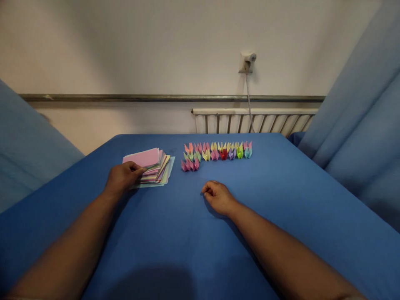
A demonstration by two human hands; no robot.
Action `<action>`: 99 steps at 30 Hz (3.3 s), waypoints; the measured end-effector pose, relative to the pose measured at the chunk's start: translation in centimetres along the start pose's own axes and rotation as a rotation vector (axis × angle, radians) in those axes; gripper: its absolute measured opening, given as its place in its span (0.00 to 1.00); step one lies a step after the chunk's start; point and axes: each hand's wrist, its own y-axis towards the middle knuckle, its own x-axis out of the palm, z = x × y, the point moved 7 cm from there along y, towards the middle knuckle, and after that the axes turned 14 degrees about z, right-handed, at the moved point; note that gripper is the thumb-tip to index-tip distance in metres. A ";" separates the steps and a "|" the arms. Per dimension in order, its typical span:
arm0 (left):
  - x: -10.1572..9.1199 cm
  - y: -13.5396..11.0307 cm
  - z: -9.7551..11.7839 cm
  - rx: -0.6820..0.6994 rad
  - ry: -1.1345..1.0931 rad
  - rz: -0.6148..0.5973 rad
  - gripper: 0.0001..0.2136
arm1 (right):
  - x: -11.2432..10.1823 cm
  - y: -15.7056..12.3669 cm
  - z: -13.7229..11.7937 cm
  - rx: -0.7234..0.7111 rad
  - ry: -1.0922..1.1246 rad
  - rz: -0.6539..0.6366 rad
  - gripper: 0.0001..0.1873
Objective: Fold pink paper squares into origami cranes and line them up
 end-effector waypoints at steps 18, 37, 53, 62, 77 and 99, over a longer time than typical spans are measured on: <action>0.9 0.2 -0.3 0.079 -0.197 -0.029 0.14 | 0.4 0.2 0.1 -0.023 0.011 0.021 0.10; -0.3 -16.4 16.9 1.262 -0.499 -0.144 0.06 | -2.4 2.0 -0.1 0.642 1.034 -0.108 0.37; 1.2 -12.1 13.8 0.401 -0.887 -0.163 0.19 | -3.5 2.6 2.1 0.494 0.883 0.217 0.18; 3.2 -13.2 14.0 0.233 -0.920 -0.449 0.22 | -3.1 2.0 -0.1 0.454 0.978 0.233 0.20; 1.9 -12.1 12.9 0.266 -0.774 -0.221 0.16 | -5.3 2.7 0.1 0.347 0.716 0.320 0.18; 1.7 -11.3 12.8 0.207 -0.873 -0.189 0.24 | -5.5 3.0 -0.1 0.262 0.703 0.251 0.16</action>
